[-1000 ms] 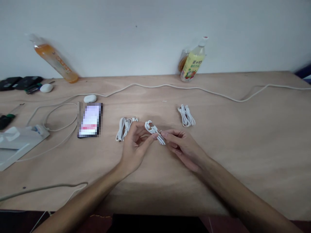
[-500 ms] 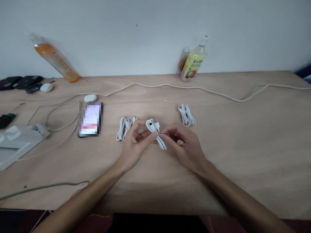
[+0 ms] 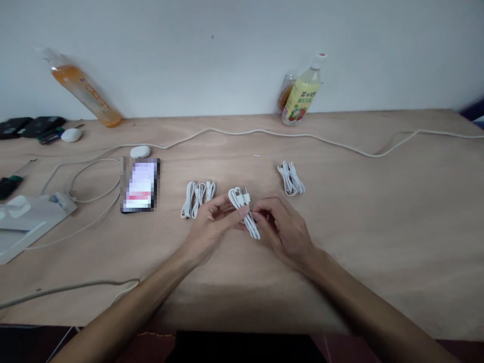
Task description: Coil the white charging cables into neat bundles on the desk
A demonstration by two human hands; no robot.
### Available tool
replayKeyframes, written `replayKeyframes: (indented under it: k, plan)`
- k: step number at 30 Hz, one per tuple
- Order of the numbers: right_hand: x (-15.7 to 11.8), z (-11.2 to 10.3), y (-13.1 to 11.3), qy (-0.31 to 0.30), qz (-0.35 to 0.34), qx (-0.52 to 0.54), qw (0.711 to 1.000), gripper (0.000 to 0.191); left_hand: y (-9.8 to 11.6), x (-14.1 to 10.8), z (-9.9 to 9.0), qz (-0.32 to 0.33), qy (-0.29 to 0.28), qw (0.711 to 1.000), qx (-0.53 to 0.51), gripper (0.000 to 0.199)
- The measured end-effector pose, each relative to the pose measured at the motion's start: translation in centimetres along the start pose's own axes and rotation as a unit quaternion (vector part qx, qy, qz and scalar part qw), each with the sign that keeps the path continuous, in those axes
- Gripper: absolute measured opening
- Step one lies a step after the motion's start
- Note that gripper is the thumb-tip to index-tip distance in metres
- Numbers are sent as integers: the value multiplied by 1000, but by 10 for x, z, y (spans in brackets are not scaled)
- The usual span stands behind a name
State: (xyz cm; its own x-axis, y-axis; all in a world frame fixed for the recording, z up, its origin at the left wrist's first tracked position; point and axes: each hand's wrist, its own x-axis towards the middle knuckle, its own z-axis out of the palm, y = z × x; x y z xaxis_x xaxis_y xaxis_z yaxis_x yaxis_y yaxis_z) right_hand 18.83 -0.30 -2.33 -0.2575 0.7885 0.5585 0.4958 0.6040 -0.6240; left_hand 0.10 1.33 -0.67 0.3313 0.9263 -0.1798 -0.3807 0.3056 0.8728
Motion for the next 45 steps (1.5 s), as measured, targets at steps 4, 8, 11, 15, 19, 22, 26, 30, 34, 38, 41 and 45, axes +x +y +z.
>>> replayKeyframes:
  k: [4,8,11,15,19,22,26,30,34,38,41,45]
  plan:
    - [0,0,1,-15,-6,2,1000,15,-1,1,-1,7,5,1000,26,25]
    - [-2,1,1,-17,23,-13,999,14,0,1,-1,17,12,998,60,28]
    - [-3,3,1,-10,28,-19,999,14,0,1,0,26,21,997,73,26]
    - [-2,4,-1,-5,32,-28,999,15,0,1,1,45,19,995,85,23]
    - [-1,4,-1,4,12,-40,999,14,-1,2,0,47,11,995,82,24]
    - [0,3,-1,2,6,-45,999,14,-2,2,-1,48,9,996,78,22]
    - [1,2,-2,-1,8,-51,999,16,-2,2,-1,51,3,995,82,22]
    - [2,1,0,-1,-2,-49,999,17,-1,3,-1,52,2,996,78,23]
    - [3,-1,4,1,-19,-30,999,19,0,5,-2,43,-4,997,67,26]
    - [5,-4,7,0,-38,-4,999,15,1,6,-5,29,-9,997,71,30]
    - [7,-5,5,-1,-31,4,1000,13,3,6,-7,39,-8,995,89,30]
    - [8,-4,3,12,-6,9,1000,13,6,6,-6,54,-2,993,107,23]
